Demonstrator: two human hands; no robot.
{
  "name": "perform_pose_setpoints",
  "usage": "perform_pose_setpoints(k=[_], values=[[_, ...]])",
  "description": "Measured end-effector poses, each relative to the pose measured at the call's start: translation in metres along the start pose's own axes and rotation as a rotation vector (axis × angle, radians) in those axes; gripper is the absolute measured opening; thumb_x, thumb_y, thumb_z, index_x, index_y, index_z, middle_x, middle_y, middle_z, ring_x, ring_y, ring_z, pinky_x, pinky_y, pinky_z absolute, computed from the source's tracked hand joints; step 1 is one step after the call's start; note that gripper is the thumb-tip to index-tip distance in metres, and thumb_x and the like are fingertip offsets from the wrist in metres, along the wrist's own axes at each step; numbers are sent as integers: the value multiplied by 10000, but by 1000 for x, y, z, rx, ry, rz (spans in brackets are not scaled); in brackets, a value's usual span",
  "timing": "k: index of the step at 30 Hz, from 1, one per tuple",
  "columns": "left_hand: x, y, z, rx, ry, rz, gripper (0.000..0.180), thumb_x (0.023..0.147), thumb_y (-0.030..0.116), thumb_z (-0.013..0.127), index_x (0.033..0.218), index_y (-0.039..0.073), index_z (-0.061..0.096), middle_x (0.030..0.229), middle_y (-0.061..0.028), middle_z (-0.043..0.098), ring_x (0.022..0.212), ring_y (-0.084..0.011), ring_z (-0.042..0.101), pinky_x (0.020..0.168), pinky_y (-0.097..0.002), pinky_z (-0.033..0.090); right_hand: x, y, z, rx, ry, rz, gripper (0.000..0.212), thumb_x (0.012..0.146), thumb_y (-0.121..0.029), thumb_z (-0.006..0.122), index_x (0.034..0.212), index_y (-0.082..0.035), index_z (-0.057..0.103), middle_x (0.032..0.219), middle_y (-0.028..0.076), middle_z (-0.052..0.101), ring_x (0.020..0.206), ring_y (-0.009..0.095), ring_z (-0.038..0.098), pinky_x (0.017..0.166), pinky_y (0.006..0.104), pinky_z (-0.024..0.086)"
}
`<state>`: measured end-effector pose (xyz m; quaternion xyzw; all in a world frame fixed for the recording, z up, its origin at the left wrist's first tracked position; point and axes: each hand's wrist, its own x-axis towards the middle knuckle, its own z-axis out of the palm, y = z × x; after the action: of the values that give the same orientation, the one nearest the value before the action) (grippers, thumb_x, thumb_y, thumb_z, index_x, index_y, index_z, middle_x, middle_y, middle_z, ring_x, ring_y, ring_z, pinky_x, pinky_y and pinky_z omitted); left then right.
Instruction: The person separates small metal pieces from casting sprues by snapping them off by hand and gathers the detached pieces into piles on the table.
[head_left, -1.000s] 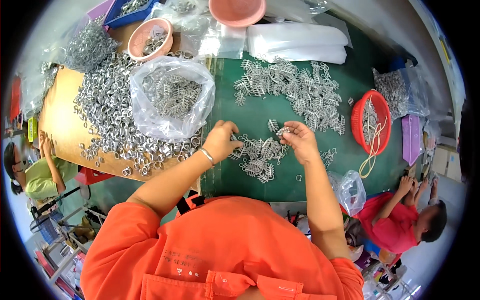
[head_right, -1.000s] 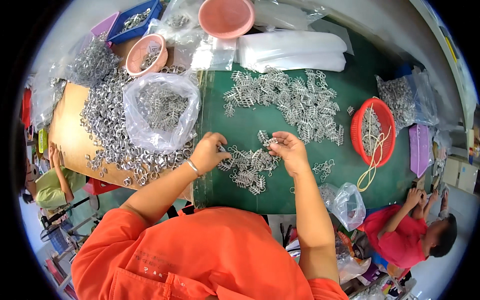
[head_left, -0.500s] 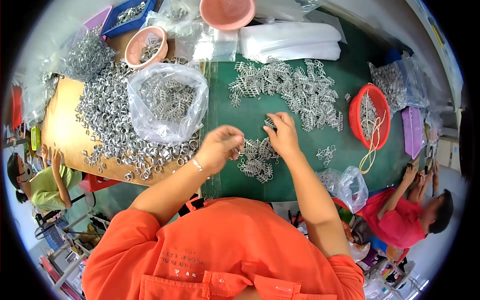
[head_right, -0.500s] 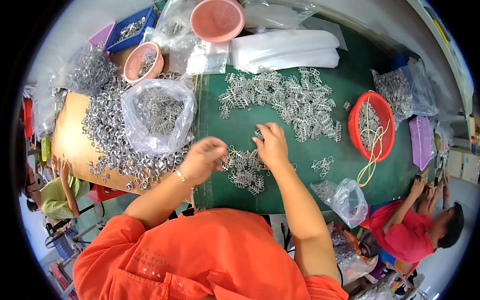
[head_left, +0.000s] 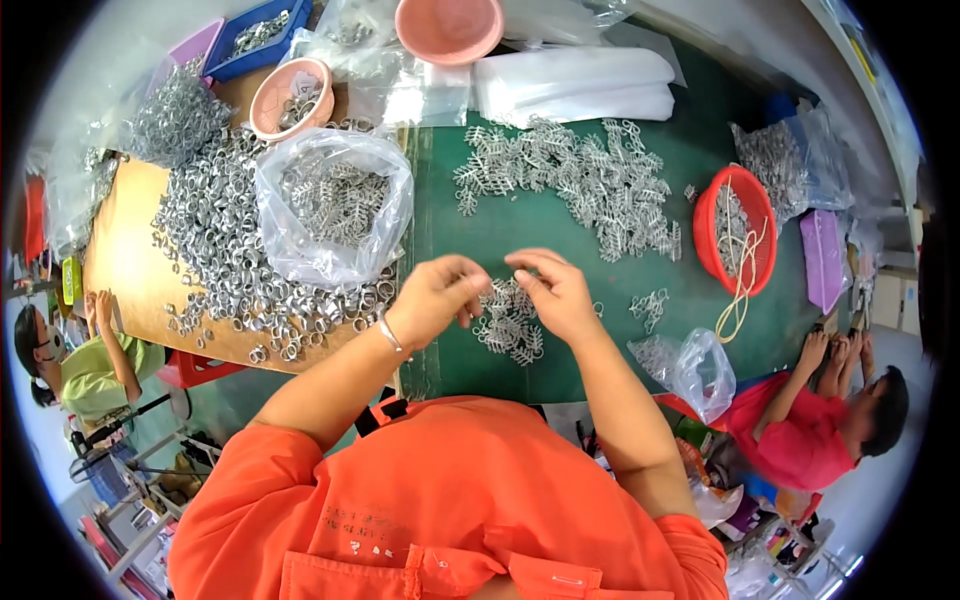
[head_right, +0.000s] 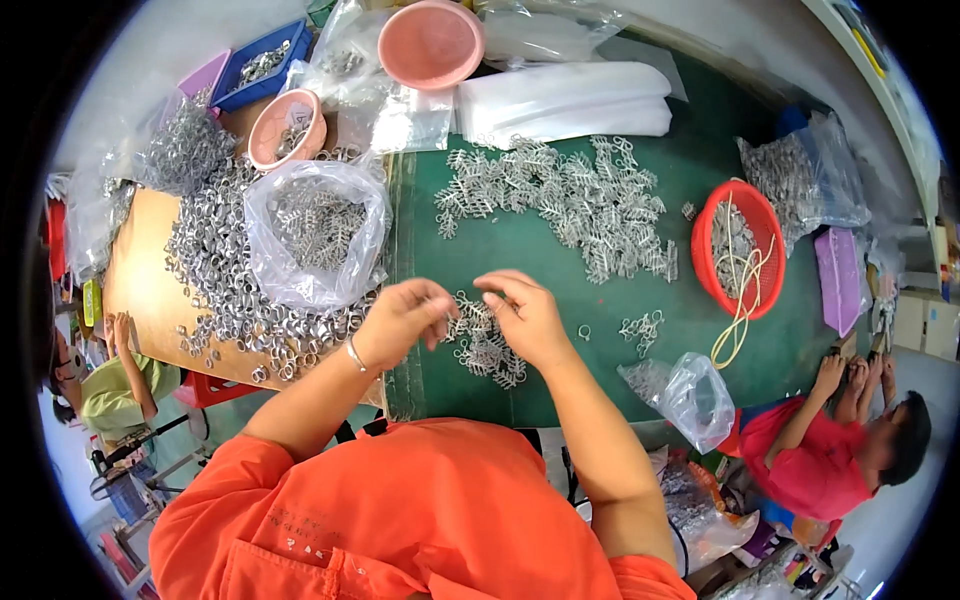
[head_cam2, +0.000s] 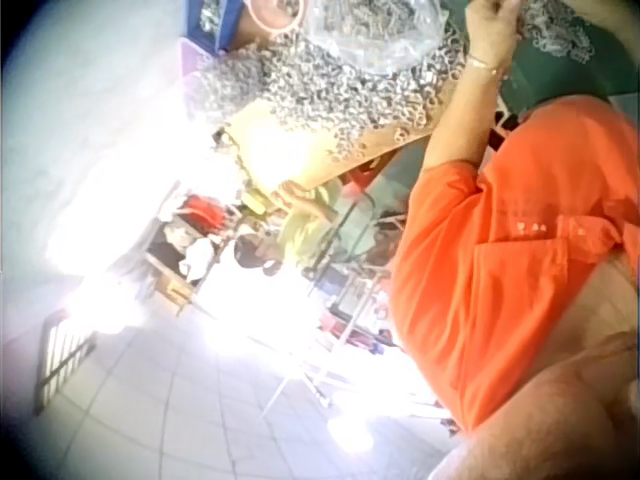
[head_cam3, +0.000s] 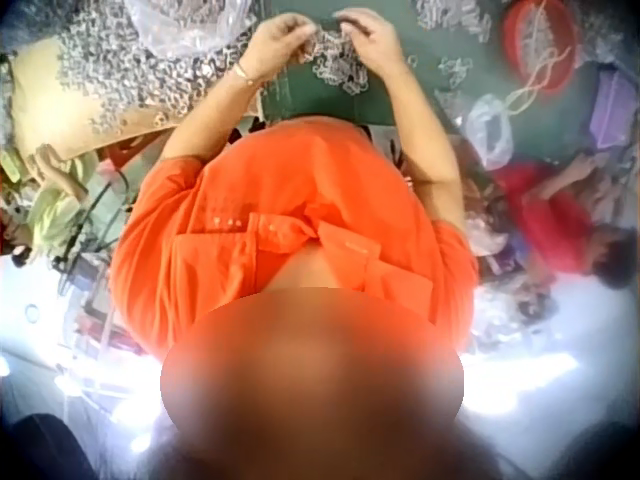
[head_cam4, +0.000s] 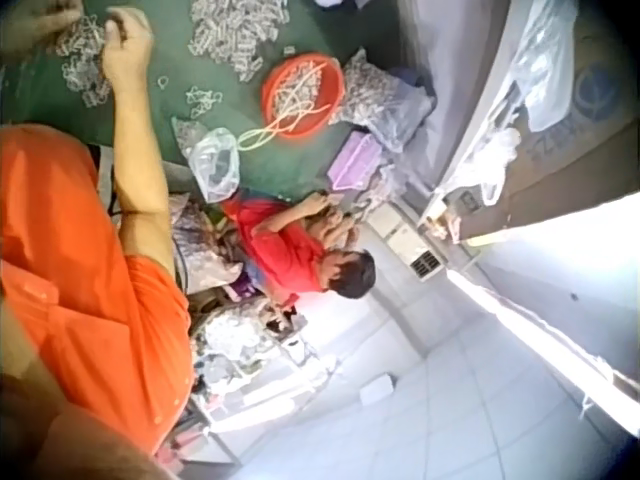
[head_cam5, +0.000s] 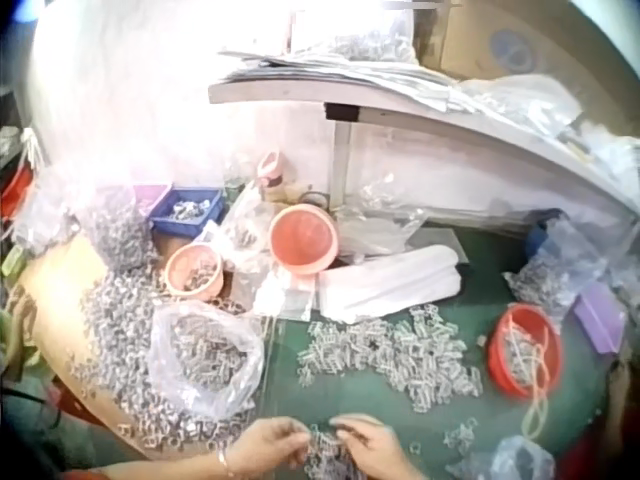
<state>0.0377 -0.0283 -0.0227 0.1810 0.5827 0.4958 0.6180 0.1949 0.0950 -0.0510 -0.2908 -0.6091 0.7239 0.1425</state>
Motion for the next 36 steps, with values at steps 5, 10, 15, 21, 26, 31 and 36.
perform_pose_setpoints(k=[5, 10, 15, 21, 26, 31, 36], values=[[7, 23, -64, 781, 787, 776, 238, 774, 37, 634, 997, 14, 555, 804, -95, 589, 648, -178, 561, 561, -255, 457, -11, 35, -31, -784, 83, -198, 211, 694, 7, 637, 898, -45, 647, 913, 83, 618, 919, 294, 546, 842, 358, 436], [-6, 36, -51, 941, 762, 733, 319, 727, -2, 645, 1031, 28, 552, 836, -99, 579, 625, -218, 518, 579, -323, 437, -23, 46, -43, -103, 361, 103, 87, 772, -6, 634, 858, -11, 639, 793, 53, 633, 694, 95, 579, 634, 232, 468], [35, -29, 16, 1022, 198, 764, 185, 733, 74, 628, 911, 37, 596, 921, -116, 561, 850, -316, 558, 752, -377, 473, -37, 44, -67, -412, 459, 207, 74, 777, -11, 646, 838, 25, 623, 775, 52, 637, 672, 111, 587, 573, 221, 469], [60, -51, 24, 1268, 260, 664, 205, 706, 61, 665, 899, 23, 605, 935, -111, 569, 805, -324, 553, 686, -370, 468, -49, 24, -86, 14, 414, 235, 96, 770, -14, 639, 848, 25, 599, 755, 72, 626, 665, 125, 589, 543, 239, 480], [63, -49, 17, 521, 229, 337, 118, 778, 34, 590, 896, 29, 598, 904, -77, 590, 706, -239, 591, 653, -353, 504, -59, 14, -86, 513, 411, 196, 93, 770, 3, 582, 860, -14, 596, 789, 74, 618, 678, 131, 586, 546, 247, 479], [63, -31, 7, -436, 112, -102, 68, 794, 57, 468, 831, 40, 522, 787, -63, 521, 685, -174, 547, 590, -331, 484, -32, 37, -92, -119, 274, 398, 181, 740, -86, 623, 910, -36, 584, 941, 83, 554, 819, 167, 578, 626, 295, 479], [67, -36, 25, 611, 108, 235, 205, 711, 163, 692, 721, 13, 553, 708, -47, 520, 607, -150, 517, 558, -307, 451, -22, 56, -76, -927, 432, -114, 265, 687, -141, 729, 872, -15, 587, 749, 31, 538, 677, 130, 530, 614, 266, 444]])
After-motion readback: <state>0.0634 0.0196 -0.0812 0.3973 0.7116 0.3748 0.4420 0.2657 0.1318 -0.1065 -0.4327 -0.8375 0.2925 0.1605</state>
